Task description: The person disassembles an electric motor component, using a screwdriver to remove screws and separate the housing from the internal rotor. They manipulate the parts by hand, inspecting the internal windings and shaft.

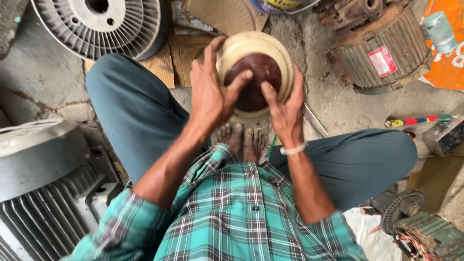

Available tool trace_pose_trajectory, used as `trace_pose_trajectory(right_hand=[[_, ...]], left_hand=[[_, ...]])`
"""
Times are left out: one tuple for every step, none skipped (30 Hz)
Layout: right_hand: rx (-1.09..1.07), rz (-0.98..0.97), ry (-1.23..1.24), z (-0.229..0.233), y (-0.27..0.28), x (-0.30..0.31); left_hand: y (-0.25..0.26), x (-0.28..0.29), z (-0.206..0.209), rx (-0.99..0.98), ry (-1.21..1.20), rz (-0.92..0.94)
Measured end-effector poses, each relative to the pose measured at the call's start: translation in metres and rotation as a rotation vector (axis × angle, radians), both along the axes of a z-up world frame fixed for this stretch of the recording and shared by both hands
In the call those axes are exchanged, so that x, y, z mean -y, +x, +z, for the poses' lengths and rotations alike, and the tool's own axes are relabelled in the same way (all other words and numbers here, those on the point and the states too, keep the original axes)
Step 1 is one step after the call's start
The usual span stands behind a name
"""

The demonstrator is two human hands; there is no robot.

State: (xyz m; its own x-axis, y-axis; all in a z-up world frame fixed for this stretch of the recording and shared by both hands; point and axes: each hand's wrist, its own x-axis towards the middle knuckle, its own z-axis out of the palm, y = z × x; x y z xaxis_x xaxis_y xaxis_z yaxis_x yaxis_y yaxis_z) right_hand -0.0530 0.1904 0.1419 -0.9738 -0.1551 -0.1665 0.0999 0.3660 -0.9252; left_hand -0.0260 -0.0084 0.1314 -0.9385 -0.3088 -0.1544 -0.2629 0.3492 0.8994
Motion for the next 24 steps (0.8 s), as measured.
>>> trace_pose_trajectory(right_hand=[[0.008,-0.003,0.039,0.003,0.002,-0.001],[0.016,-0.007,0.078,0.000,0.004,-0.001],[0.028,-0.010,0.117,-0.009,0.008,-0.004],[0.028,-0.018,0.151,-0.029,0.010,0.000],[0.034,-0.031,0.186,-0.053,0.017,0.003],[0.122,0.032,0.123,-0.078,0.021,0.004],[0.202,0.090,0.060,-0.102,0.021,0.003],[0.213,0.075,0.075,-0.121,0.028,-0.003],[0.216,0.067,0.089,-0.137,0.026,-0.009],[0.219,0.060,0.104,-0.149,0.022,-0.016],[0.269,0.039,0.110,-0.157,0.028,-0.022],[0.319,0.017,0.116,-0.162,0.033,-0.027],[0.355,-0.003,0.115,-0.165,0.029,-0.027],[0.356,-0.016,0.103,-0.167,0.023,-0.026],[0.370,-0.040,0.099,-0.167,0.024,-0.029],[0.383,-0.064,0.096,-0.167,0.025,-0.031],[0.388,-0.077,0.128,-0.165,0.018,-0.030],[0.392,-0.090,0.161,-0.163,0.011,-0.028],[0.401,-0.098,0.193,-0.161,0.009,-0.025],[0.449,-0.112,0.173,-0.159,0.007,-0.023],[0.502,-0.128,0.155,-0.156,0.006,-0.023],[0.555,-0.144,0.137,-0.152,0.007,-0.023],[0.535,-0.160,0.114,-0.147,0.003,-0.023],[0.515,-0.176,0.090,-0.140,-0.001,-0.022]], left_hand=[[0.001,-0.002,0.001,0.041,0.010,-0.009],[0.002,-0.004,-0.005,0.081,0.020,-0.018],[0.006,-0.007,-0.016,0.126,0.032,-0.027],[0.006,-0.009,-0.034,0.142,0.013,-0.023],[0.009,-0.012,-0.055,0.162,-0.006,-0.025],[0.012,-0.011,-0.076,0.349,0.069,-0.019],[0.012,-0.012,-0.098,0.528,0.143,-0.017],[0.020,-0.013,-0.115,0.470,0.144,-0.017],[0.021,-0.015,-0.129,0.403,0.146,-0.008],[0.017,-0.017,-0.141,0.337,0.148,0.001],[0.024,-0.019,-0.150,0.407,0.161,0.005],[0.030,-0.021,-0.156,0.476,0.175,0.009],[0.025,-0.020,-0.159,0.532,0.182,0.014],[0.018,-0.017,-0.160,0.500,0.179,0.032],[0.015,-0.020,-0.161,0.482,0.184,0.039],[0.012,-0.022,-0.160,0.463,0.189,0.047],[0.002,-0.022,-0.157,0.486,0.175,0.044],[-0.007,-0.021,-0.152,0.509,0.160,0.041],[-0.012,-0.019,-0.146,0.536,0.145,0.043],[-0.019,-0.018,-0.140,0.557,0.098,0.017],[-0.024,-0.020,-0.132,0.584,0.053,-0.010],[-0.029,-0.020,-0.124,0.610,0.007,-0.038],[-0.037,-0.019,-0.114,0.598,-0.006,-0.044],[-0.045,-0.017,-0.104,0.586,-0.020,-0.051]])
